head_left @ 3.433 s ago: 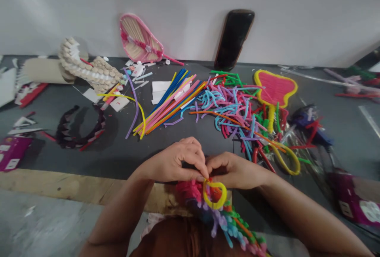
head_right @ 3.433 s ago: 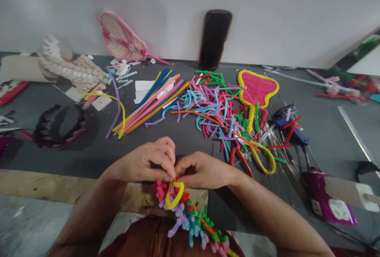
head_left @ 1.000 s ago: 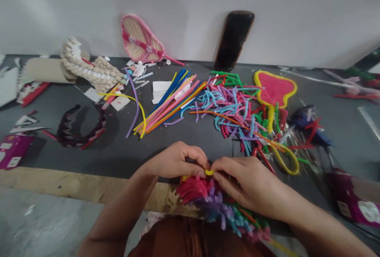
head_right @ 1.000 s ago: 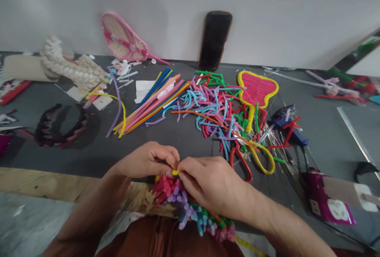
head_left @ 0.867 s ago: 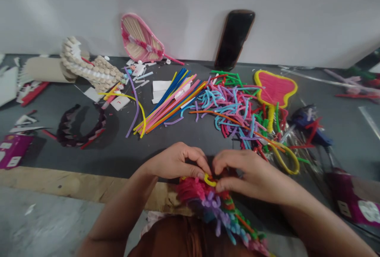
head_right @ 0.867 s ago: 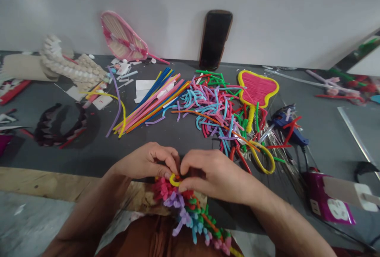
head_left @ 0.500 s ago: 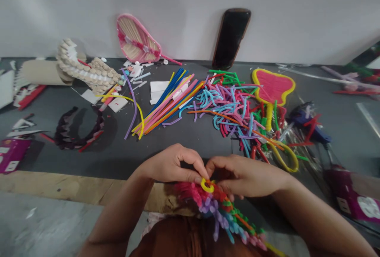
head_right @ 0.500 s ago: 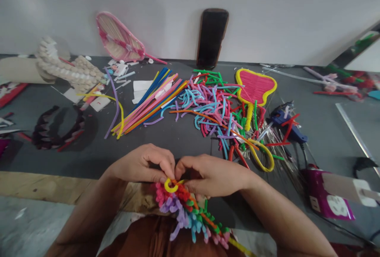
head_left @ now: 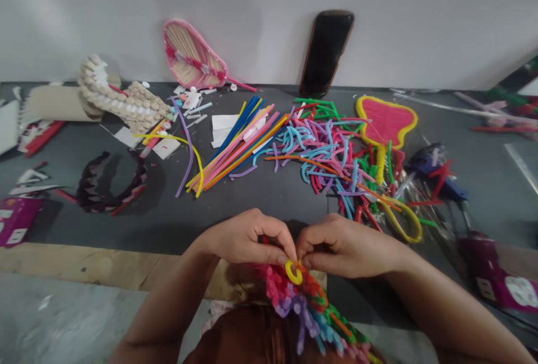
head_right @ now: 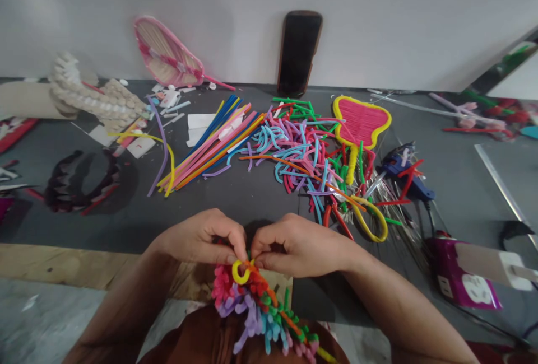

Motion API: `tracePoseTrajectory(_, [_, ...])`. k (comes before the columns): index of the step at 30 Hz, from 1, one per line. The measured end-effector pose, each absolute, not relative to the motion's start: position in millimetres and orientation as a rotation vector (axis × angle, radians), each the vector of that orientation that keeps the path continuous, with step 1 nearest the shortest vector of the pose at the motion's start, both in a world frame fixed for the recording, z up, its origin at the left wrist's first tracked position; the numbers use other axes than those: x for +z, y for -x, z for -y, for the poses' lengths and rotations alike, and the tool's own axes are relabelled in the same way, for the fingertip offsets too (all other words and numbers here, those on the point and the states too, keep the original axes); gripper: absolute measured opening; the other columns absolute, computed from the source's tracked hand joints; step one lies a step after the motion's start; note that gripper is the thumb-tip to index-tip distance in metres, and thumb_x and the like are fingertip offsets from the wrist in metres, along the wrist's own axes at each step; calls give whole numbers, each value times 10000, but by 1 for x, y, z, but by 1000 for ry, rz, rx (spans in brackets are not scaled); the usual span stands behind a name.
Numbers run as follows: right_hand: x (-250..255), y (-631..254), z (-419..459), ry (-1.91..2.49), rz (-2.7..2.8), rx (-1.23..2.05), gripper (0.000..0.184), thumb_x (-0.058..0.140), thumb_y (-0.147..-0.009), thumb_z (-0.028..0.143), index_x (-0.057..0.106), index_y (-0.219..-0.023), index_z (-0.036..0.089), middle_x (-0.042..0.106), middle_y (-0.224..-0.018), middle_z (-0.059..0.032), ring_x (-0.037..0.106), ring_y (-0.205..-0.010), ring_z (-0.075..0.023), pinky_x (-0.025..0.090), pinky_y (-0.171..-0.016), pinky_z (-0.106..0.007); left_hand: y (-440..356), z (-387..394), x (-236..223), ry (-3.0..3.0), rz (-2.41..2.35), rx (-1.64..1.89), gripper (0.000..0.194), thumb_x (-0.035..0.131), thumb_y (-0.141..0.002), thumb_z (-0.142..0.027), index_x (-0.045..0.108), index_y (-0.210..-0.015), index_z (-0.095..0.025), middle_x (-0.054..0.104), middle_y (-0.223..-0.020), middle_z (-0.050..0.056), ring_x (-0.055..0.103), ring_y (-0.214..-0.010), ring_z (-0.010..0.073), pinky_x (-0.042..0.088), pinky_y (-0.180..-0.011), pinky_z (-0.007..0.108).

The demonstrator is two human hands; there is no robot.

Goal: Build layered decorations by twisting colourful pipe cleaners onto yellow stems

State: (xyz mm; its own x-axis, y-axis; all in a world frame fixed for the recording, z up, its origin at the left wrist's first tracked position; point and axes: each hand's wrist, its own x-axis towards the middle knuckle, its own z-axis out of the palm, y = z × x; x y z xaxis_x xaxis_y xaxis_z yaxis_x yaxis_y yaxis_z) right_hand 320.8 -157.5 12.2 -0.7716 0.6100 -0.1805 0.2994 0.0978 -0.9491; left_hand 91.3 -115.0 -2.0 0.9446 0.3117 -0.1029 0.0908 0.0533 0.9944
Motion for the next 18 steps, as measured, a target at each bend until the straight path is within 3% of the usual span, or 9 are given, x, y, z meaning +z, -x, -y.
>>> tracePoseTrajectory(5, [13, -320, 157, 1185, 2095, 1541, 131, 520, -875, 190, 638, -834, 153, 610, -646, 32, 493, -535, -66, 354, -506, -167, -91, 115, -3, -1478, -312, 143, 130, 624, -871, -207, 703, -937, -127, 743, -878, 93, 677, -738, 118, 489, -666, 166])
tracePoseTrajectory(11, [13, -321, 155, 982, 2087, 1666, 128, 575, -890, 225, 681, -860, 159, 688, -764, 4, 608, -656, -85, 427, -609, -169, -93, 117, -3, -1433, -349, 165, 102, 670, -835, -195, 707, -907, -133, 747, -870, 78, 685, -745, 114, 503, -675, 159])
tracePoseTrajectory(18, [9, -318, 158, 1135, 2004, 1540, 142, 573, -898, 235, 651, -808, 158, 643, -700, 19, 563, -617, -72, 402, -581, -165, -94, 119, -2, -1336, -420, 175, 82, 685, -810, -167, 673, -874, -116, 730, -797, 48, 664, -686, 85, 483, -616, 134])
